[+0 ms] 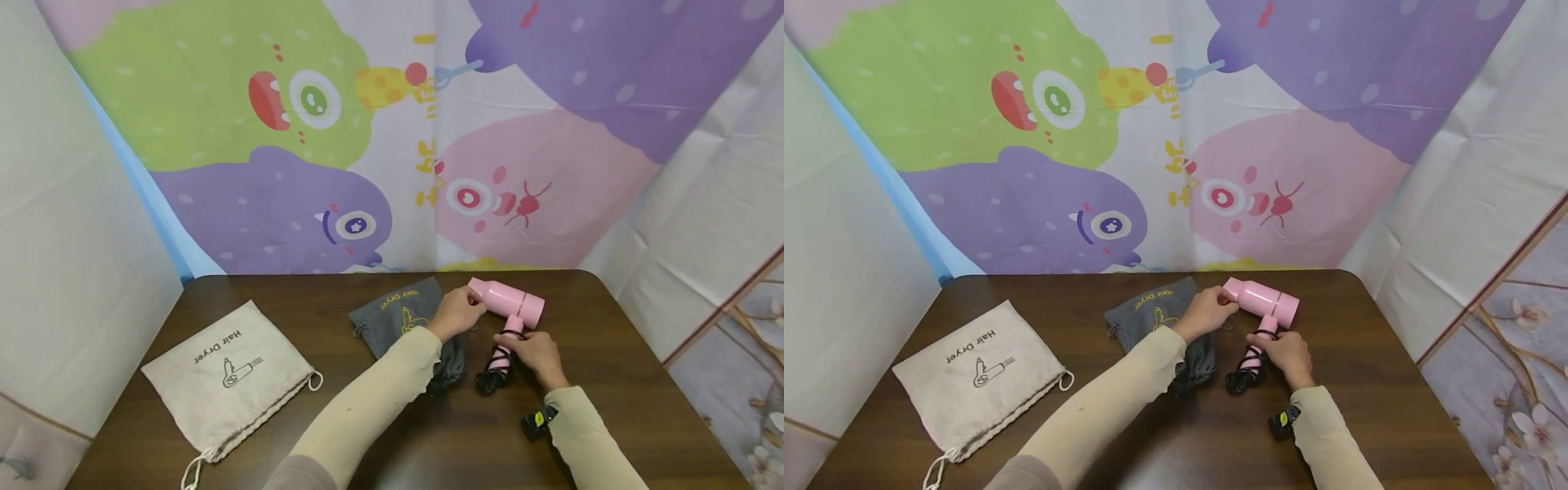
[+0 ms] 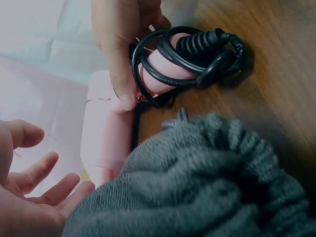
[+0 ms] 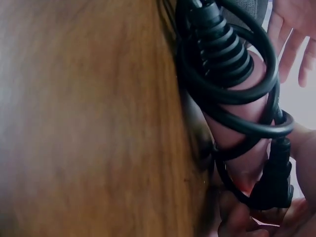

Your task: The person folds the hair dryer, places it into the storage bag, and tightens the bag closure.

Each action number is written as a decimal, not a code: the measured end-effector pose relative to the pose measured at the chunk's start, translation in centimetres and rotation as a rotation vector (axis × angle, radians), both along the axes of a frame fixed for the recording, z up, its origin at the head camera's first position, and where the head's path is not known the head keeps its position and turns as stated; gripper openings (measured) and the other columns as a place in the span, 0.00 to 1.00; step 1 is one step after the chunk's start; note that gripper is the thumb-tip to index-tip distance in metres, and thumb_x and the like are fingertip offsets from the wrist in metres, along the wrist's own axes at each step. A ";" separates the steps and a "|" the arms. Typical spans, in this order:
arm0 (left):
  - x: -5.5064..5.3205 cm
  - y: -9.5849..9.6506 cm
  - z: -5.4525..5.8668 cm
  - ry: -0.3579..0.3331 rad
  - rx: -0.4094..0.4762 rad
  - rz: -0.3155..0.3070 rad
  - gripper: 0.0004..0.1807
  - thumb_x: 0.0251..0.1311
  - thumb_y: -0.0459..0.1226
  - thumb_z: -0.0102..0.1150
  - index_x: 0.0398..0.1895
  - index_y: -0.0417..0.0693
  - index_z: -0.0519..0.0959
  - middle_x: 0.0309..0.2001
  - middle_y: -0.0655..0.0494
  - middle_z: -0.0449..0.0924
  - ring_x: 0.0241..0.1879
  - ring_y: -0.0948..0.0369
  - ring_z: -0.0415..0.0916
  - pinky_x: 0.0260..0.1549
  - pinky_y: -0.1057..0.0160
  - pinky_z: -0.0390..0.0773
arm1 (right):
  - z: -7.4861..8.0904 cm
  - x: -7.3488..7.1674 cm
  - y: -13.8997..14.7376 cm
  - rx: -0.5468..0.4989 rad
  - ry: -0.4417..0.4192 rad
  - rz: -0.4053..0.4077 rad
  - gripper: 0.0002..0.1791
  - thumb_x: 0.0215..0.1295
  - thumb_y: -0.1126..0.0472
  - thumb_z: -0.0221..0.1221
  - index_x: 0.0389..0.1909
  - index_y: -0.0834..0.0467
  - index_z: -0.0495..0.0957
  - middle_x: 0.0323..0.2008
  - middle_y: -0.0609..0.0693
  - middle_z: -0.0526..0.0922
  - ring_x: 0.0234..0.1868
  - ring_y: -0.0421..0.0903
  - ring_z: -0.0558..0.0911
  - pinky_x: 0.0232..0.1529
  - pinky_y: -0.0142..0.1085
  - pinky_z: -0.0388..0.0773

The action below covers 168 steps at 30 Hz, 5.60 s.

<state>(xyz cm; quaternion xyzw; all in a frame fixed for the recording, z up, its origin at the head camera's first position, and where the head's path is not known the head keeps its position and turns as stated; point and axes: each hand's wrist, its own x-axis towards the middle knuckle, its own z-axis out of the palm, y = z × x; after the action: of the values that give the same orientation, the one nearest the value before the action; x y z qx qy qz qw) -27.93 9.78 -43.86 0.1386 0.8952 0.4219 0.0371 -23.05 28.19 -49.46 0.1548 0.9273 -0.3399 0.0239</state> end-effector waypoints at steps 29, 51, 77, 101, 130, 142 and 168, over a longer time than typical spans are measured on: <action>-0.5 3.2 0.3 0.070 -0.409 -0.104 0.22 0.62 0.45 0.58 0.58 0.50 0.78 0.56 0.50 0.77 0.57 0.53 0.73 0.55 0.60 0.73 | 0.1 2.7 -0.6 -0.255 0.016 -0.038 0.24 0.56 0.51 0.67 0.41 0.71 0.82 0.31 0.56 0.82 0.33 0.48 0.76 0.29 0.33 0.73; -1.0 -0.8 0.9 0.096 -0.350 -0.062 0.29 0.66 0.54 0.53 0.66 0.51 0.71 0.62 0.51 0.76 0.63 0.52 0.70 0.60 0.49 0.70 | 2.2 4.0 -1.6 -0.357 0.084 -0.032 0.25 0.56 0.52 0.68 0.45 0.70 0.81 0.28 0.52 0.84 0.26 0.42 0.79 0.28 0.34 0.78; -2.0 -7.8 2.0 -0.012 -0.131 -0.282 0.35 0.58 0.60 0.59 0.63 0.50 0.74 0.58 0.54 0.78 0.55 0.58 0.76 0.55 0.57 0.75 | 6.2 4.7 -2.6 -0.326 0.093 0.188 0.23 0.56 0.56 0.67 0.46 0.70 0.80 0.33 0.56 0.84 0.28 0.42 0.80 0.28 0.34 0.79; -0.2 -13.0 2.9 -0.041 -0.078 -0.297 0.26 0.58 0.57 0.61 0.52 0.51 0.78 0.43 0.55 0.81 0.40 0.61 0.75 0.44 0.62 0.75 | 7.8 3.6 -4.8 -0.375 0.071 0.380 0.21 0.53 0.58 0.69 0.43 0.70 0.81 0.30 0.57 0.83 0.25 0.45 0.80 0.26 0.38 0.80; 5.1 -16.8 1.2 -0.216 0.293 0.094 0.30 0.51 0.50 0.69 0.51 0.39 0.77 0.43 0.47 0.81 0.36 0.59 0.75 0.36 0.66 0.76 | 8.5 1.6 -7.4 -0.373 0.089 0.612 0.30 0.56 0.58 0.69 0.57 0.67 0.73 0.53 0.63 0.79 0.41 0.45 0.74 0.40 0.31 0.74; 6.9 -17.6 0.5 -0.165 0.369 0.221 0.32 0.50 0.46 0.70 0.53 0.34 0.75 0.47 0.41 0.80 0.38 0.56 0.77 0.34 0.65 0.76 | 7.9 1.8 -8.0 -0.469 -0.053 0.533 0.28 0.64 0.50 0.62 0.56 0.67 0.73 0.42 0.57 0.78 0.38 0.46 0.75 0.35 0.34 0.76; 9.4 -18.3 0.2 -0.123 0.451 0.250 0.36 0.50 0.46 0.70 0.61 0.38 0.73 0.50 0.39 0.79 0.38 0.56 0.78 0.33 0.63 0.78 | 7.2 3.4 -9.1 -0.613 -0.131 0.574 0.22 0.67 0.52 0.59 0.38 0.72 0.79 0.23 0.52 0.85 0.19 0.39 0.81 0.22 0.30 0.77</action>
<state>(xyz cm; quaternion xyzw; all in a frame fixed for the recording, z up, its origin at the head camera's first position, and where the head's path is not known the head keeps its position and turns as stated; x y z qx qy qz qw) -18.53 -8.57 -43.66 0.0056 0.7849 0.6196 0.0073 -19.67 19.06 -42.23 -0.1027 0.7855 -0.5687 0.2215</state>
